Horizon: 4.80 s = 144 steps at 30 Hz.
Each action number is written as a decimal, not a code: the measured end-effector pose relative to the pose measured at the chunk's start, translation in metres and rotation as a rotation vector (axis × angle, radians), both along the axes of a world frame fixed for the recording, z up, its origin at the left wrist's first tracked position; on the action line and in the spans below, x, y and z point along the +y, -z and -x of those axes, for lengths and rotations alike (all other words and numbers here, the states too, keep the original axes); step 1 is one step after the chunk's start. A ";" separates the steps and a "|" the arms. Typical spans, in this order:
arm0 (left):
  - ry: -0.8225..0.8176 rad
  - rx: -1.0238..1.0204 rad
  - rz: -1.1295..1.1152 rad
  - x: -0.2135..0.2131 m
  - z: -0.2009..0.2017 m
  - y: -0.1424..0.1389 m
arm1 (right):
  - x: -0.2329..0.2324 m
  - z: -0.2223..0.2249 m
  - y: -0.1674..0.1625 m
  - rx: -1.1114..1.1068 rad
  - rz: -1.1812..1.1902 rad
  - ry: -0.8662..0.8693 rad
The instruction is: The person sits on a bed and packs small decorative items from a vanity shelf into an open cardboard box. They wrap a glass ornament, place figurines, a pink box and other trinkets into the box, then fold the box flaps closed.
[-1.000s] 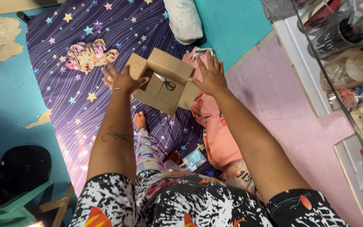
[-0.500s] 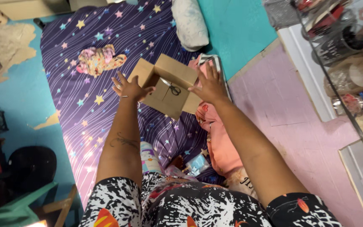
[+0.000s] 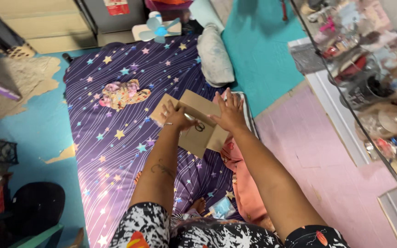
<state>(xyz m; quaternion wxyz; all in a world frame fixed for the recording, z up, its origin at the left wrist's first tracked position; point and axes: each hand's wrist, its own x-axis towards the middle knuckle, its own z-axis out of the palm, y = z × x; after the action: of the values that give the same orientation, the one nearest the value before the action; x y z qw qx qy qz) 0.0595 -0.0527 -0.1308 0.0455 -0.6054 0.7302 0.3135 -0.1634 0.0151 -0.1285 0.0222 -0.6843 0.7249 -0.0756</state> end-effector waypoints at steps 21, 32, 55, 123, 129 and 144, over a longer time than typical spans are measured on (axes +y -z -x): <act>-0.031 -0.043 -0.007 -0.100 -0.099 -0.089 | -0.121 -0.114 -0.050 0.030 0.028 -0.052; 0.022 -0.075 -0.007 -0.136 -0.140 -0.079 | -0.154 -0.152 -0.039 0.066 0.010 0.017; 0.321 -0.034 -0.010 -0.184 -0.125 -0.071 | -0.129 -0.180 -0.036 0.070 -0.025 0.329; 0.102 0.054 0.206 -0.209 -0.040 0.598 | -0.218 -0.061 0.620 -0.164 -0.644 0.413; 0.058 0.222 0.286 -0.222 -0.039 0.662 | -0.202 -0.058 0.682 -0.108 -0.479 0.358; -0.025 0.250 0.131 -0.226 -0.046 0.695 | -0.164 -0.056 0.735 -0.012 -0.519 0.414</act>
<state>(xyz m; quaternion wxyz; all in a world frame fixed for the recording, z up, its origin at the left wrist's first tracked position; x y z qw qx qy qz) 0.1057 -0.2787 -0.8258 -0.0892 -0.5725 0.7414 0.3386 -0.1075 -0.1485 -0.8639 0.1841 -0.4936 0.8435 0.1046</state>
